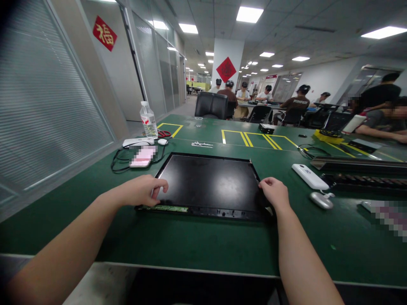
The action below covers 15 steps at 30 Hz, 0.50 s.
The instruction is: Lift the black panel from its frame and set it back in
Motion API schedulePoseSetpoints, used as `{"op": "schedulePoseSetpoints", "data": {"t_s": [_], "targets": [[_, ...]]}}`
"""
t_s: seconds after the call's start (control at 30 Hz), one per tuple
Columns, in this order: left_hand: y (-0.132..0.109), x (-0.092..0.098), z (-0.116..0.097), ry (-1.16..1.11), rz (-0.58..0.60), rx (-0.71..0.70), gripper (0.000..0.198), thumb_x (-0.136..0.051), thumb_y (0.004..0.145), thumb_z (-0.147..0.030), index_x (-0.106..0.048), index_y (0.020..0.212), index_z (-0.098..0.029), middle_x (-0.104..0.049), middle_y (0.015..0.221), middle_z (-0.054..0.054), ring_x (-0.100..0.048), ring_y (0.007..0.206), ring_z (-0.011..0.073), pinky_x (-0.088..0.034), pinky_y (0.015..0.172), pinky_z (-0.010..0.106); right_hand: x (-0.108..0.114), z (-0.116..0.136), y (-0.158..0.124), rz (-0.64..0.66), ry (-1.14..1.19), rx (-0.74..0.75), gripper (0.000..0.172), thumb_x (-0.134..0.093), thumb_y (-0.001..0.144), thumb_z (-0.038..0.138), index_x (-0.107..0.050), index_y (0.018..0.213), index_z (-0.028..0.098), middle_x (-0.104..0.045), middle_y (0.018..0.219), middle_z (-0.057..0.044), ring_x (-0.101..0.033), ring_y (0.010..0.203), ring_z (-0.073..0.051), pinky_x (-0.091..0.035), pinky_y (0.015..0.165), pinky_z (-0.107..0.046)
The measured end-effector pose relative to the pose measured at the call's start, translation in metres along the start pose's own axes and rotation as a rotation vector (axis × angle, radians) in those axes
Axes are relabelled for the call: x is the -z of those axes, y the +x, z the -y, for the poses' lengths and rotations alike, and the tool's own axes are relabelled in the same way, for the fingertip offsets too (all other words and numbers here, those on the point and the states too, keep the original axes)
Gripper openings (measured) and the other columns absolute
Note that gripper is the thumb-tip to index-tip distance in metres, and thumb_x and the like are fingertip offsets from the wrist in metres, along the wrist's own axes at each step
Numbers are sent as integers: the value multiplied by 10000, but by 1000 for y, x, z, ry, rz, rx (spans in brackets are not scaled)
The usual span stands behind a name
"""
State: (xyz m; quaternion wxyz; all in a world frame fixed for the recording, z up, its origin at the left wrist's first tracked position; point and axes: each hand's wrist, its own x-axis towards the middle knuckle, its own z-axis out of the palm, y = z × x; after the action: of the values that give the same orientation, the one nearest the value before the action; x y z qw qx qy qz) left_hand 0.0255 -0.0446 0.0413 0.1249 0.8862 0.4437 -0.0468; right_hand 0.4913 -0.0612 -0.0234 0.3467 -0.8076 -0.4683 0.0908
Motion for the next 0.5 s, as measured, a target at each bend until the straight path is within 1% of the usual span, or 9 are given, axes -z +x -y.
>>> {"op": "schedulePoseSetpoints", "data": {"t_s": [0.27, 0.5], "targets": [[1, 0, 0, 10, 1, -15, 293, -690, 711, -169, -672, 992, -249, -732, 760, -45, -665, 707, 175, -395, 638, 266, 2, 4, -3, 13, -22, -17, 202, -586, 692, 364, -747, 703, 242, -760, 796, -60, -634, 748, -232, -431, 663, -339], [1, 0, -1, -10, -1, -22, 274, -690, 703, -161, -665, 962, -246, -723, 735, -46, -659, 675, 173, -393, 619, 268, 2, 5, -3, 13, -25, -13, 201, -589, 695, 362, -746, 707, 238, -758, 794, -62, -638, 757, -234, -427, 661, -336]]}}
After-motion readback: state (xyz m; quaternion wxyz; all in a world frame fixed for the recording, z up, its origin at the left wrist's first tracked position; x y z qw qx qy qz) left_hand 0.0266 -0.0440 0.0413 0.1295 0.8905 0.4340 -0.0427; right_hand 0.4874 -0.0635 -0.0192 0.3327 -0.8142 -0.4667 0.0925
